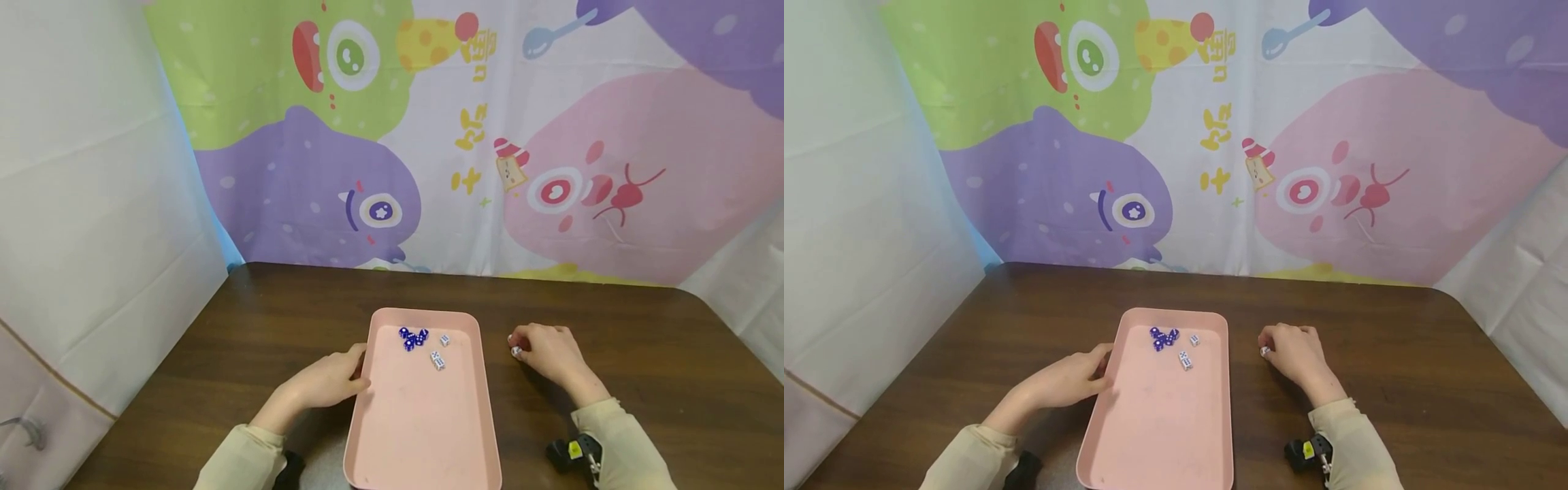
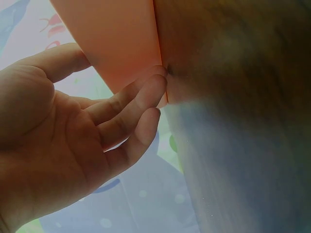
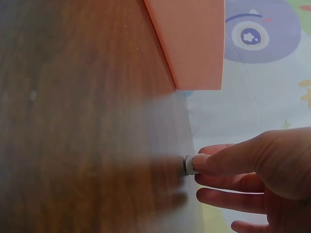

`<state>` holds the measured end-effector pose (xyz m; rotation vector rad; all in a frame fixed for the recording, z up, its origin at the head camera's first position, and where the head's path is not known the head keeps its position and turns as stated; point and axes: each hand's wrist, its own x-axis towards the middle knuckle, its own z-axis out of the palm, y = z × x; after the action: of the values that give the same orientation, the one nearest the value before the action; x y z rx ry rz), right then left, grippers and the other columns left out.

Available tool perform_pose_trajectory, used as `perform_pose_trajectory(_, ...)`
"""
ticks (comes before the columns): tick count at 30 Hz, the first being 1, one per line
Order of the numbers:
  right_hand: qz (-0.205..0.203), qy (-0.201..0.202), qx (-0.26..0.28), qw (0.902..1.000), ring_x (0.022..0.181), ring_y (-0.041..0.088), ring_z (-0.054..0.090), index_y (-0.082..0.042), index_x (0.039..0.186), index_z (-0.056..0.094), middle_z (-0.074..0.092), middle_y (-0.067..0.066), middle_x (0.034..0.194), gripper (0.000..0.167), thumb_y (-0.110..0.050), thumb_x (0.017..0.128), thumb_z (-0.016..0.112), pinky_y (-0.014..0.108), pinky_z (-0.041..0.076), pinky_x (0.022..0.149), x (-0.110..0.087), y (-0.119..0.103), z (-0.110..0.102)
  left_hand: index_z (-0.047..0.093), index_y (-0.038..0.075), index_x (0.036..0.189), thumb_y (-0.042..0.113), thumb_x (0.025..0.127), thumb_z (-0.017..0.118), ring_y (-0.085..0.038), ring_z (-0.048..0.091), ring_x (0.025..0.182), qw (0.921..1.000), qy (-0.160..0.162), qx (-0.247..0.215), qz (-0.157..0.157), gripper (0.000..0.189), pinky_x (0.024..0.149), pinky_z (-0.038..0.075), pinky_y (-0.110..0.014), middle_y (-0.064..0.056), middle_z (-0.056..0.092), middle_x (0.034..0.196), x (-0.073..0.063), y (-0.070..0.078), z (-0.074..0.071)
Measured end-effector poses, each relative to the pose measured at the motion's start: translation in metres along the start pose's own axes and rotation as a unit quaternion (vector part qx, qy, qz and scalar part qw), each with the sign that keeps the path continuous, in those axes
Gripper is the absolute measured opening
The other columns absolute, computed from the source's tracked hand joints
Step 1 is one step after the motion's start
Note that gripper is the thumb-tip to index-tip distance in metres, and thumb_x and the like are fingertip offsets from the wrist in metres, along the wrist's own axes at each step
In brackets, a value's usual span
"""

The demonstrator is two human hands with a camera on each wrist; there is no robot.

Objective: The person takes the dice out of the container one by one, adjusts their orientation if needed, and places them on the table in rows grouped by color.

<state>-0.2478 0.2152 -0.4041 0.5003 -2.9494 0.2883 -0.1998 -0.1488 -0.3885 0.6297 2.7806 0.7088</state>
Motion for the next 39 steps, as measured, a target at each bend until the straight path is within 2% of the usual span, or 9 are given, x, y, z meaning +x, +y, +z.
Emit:
perform_pose_trajectory(18,0.001,-0.005,-0.005,1.0,0.076,0.017,0.06,-0.021,0.081,0.065,0.063,-0.005,0.079,0.008,-0.015,0.076,0.069,0.054,0.036,0.079,-0.0031,0.0017,0.0008,0.036,-0.003,0.131,0.02,0.086,0.055,-0.013,0.052,0.072,0.9999,-0.005,-0.003,0.009,0.055,0.066,0.043,-0.033,-0.006,0.061,0.089,0.0014,-0.0002,0.0016)
perform_pose_trajectory(30,-0.011,0.005,-0.005,0.9999,0.079,0.02,0.062,-0.021,0.08,0.065,0.064,-0.005,0.081,0.009,-0.016,0.075,0.069,0.054,0.037,0.079,-0.003,-0.0008,0.0012,0.036,-0.004,0.131,0.02,0.086,0.055,-0.013,0.052,0.072,1.0,-0.001,0.0,0.002,0.054,0.067,0.043,-0.033,-0.005,0.059,0.088,-0.0022,0.0,0.0001)
perform_pose_trajectory(39,-0.004,0.037,-0.006,0.9993,0.08,0.021,0.062,-0.02,0.08,0.067,0.063,-0.004,0.08,0.012,-0.013,0.072,0.072,0.054,0.036,0.081,-0.0016,0.003,-0.0033,0.036,-0.003,0.131,0.019,0.085,0.055,-0.014,0.051,0.071,1.0,-0.001,-0.004,0.002,0.054,0.065,0.042,-0.033,-0.004,0.058,0.086,-0.0016,0.0018,-0.0013)
